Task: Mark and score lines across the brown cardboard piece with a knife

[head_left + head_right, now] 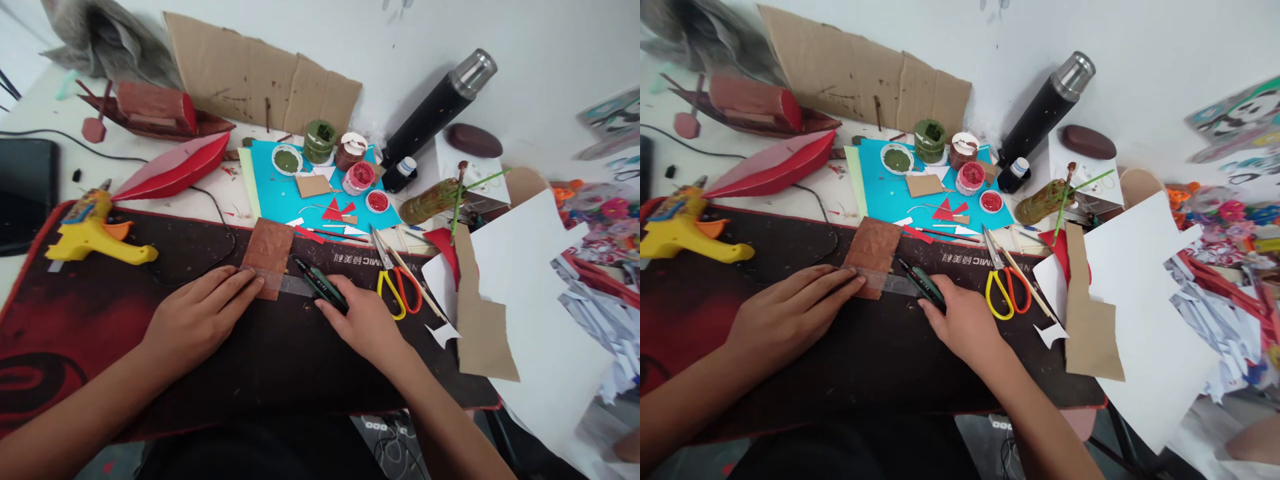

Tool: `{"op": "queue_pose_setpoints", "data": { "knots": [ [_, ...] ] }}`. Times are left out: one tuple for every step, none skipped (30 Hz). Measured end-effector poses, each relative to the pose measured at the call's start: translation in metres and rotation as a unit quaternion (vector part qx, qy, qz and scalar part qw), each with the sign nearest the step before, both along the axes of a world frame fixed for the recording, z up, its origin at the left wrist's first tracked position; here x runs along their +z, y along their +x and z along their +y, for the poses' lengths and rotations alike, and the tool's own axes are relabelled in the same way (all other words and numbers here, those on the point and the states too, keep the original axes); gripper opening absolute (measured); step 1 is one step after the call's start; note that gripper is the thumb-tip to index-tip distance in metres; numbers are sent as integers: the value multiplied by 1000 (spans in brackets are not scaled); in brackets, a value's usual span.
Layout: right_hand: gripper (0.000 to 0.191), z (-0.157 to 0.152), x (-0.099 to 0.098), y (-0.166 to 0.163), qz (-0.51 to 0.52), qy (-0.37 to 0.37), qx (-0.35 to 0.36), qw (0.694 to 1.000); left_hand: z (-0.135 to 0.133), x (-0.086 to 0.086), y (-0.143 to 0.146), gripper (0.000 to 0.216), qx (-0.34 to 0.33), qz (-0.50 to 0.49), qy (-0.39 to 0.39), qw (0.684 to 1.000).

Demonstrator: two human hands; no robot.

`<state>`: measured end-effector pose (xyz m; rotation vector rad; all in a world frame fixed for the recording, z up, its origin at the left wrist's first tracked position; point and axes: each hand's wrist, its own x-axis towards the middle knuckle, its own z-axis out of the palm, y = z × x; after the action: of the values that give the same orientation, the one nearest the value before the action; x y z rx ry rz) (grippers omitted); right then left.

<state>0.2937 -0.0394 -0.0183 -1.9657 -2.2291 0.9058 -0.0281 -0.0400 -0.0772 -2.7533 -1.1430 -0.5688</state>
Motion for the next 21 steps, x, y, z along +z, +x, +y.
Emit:
{"op": "queue_pose_setpoints", "data": {
  "knots": [
    [35, 0, 0, 0, 1, 1, 1, 1000, 0, 1, 0, 63, -2, 3, 2, 1000],
    [35, 0, 0, 0, 1, 2, 1, 1000, 1, 1, 0, 61, -5, 7, 7, 1000],
    [35, 0, 0, 0, 0, 2, 1, 1000, 1, 2, 0, 58, -7, 11, 13, 1000],
    [35, 0, 0, 0, -2, 1, 1, 1000, 1, 2, 0, 55, -9, 13, 17, 1000],
    [35, 0, 1, 0, -4, -1, 1, 1000, 1, 1, 0, 53, -10, 12, 21, 1000],
    [35, 0, 1, 0, -7, -4, 1, 1000, 1, 1, 0, 51, -9, 9, 22, 1000],
    [36, 0, 1, -1, -10, -7, 1, 1000, 1, 0, 0, 51, -8, 4, 21, 1000],
    [36, 0, 2, -1, -12, -9, 1, 1000, 1, 0, 0, 53, -6, 1, 18, 1000],
    [36, 0, 2, -1, -13, -10, 1, 1000, 0, -1, 0, 55, -2, -3, 14, 1000],
    [37, 0, 3, -1, -13, -11, 2, 1000, 0, -2, 0, 58, 2, -7, 9, 1000],
    [37, -1, 3, -1, -12, -12, 3, 1000, -1, -3, 0, 61, 6, -13, 4, 1000],
    [37, -1, 3, -1, -11, -12, 4, 1000, -1, -4, 0, 64, 10, -21, -4, 1000],
    [37, -1, 3, -1, -10, -10, 5, 1000, -2, -4, 0, 66, 13, -28, -11, 999],
    [37, -1, 3, -1, -8, -9, 5, 1000, -2, -5, 0, 68, 16, -32, -16, 999],
    [37, -2, 2, 0, -7, -7, 4, 1000, -2, -5, 0, 68, 17, -32, -18, 999],
    [37, -2, 2, 0, -7, -7, 4, 1000, -2, -5, 0, 68, 18, -28, -18, 999],
    [37, -1, 2, 0, -6, -7, 3, 1000, -1, -4, 1, 67, 18, -21, -14, 1000],
    [36, -1, 2, 0, -6, -8, 3, 1000, -1, -4, 1, 65, 16, -13, -8, 1000],
    [36, -1, 2, 0, -6, -10, 3, 1000, 0, -3, 1, 62, 12, -5, -3, 1000],
    [36, 0, 2, 0, -6, -12, 3, 1000, 0, -1, 1, 59, 8, 1, 1, 1000],
    [36, 0, 3, 0, -6, -13, 3, 1000, 1, 0, 1, 56, 3, 4, 5, 1000]
  ]
}}
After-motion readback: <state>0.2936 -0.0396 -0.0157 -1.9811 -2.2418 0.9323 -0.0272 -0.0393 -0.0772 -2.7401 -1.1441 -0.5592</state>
